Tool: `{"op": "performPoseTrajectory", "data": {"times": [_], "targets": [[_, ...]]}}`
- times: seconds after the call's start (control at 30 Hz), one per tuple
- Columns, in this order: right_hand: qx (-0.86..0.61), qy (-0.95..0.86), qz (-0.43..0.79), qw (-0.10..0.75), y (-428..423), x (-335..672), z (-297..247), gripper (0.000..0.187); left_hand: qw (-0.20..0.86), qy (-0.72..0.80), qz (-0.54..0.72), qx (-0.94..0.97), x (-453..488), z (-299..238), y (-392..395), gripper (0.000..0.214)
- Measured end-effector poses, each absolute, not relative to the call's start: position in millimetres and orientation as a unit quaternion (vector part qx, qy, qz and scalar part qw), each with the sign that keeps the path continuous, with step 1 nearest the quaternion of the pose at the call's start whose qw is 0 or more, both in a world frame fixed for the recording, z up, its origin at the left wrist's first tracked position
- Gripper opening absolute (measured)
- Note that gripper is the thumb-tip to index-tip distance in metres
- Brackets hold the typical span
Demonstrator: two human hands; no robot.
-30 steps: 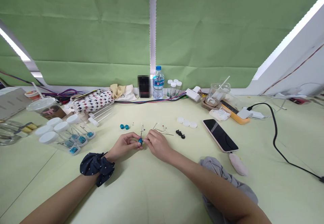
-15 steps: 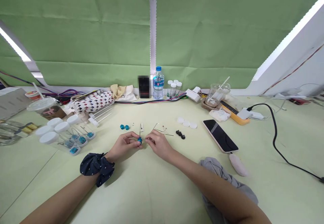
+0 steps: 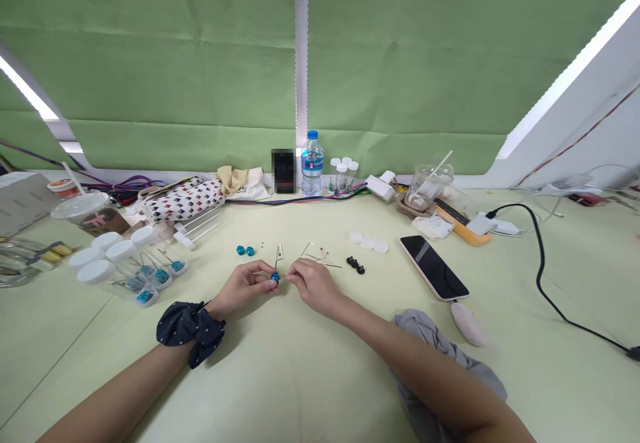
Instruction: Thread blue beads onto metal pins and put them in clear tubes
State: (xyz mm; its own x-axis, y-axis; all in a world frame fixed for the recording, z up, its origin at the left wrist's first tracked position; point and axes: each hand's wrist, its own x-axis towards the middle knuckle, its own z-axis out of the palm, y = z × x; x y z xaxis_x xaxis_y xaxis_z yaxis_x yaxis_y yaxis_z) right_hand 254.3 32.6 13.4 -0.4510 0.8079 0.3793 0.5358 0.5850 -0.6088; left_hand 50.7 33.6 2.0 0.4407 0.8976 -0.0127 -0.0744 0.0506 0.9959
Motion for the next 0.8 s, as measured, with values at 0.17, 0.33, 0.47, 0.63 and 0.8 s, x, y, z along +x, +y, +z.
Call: {"op": "performPoseTrajectory", "data": {"times": [0.17, 0.33, 0.47, 0.63, 0.8], "targets": [[-0.418, -0.786, 0.324, 0.321, 33.6, 252.5, 14.5, 0.014, 0.622, 0.357, 0.384, 0.582, 50.9, 1.1, 33.5, 0.027], [-0.416, -0.797, 0.273, 0.343, 33.8, 252.0, 13.7, 0.015, 0.612, 0.374, 0.393, 0.576, 53.4, 7.6, 33.7, 0.030], [-0.409, -0.817, 0.224, 0.340, 35.3, 255.0, 12.8, 0.015, 0.599, 0.392, 0.411, 0.565, 53.2, 12.7, 34.5, 0.038], [-0.420, -0.824, 0.208, 0.319, 37.3, 257.9, 8.0, 0.009, 0.579, 0.412, 0.431, 0.556, 51.3, 14.1, 36.8, 0.035], [-0.438, -0.819, 0.230, 0.292, 40.6, 258.7, 3.1, 0.013, 0.567, 0.409, 0.449, 0.557, 51.4, 16.7, 37.6, 0.034]]}}
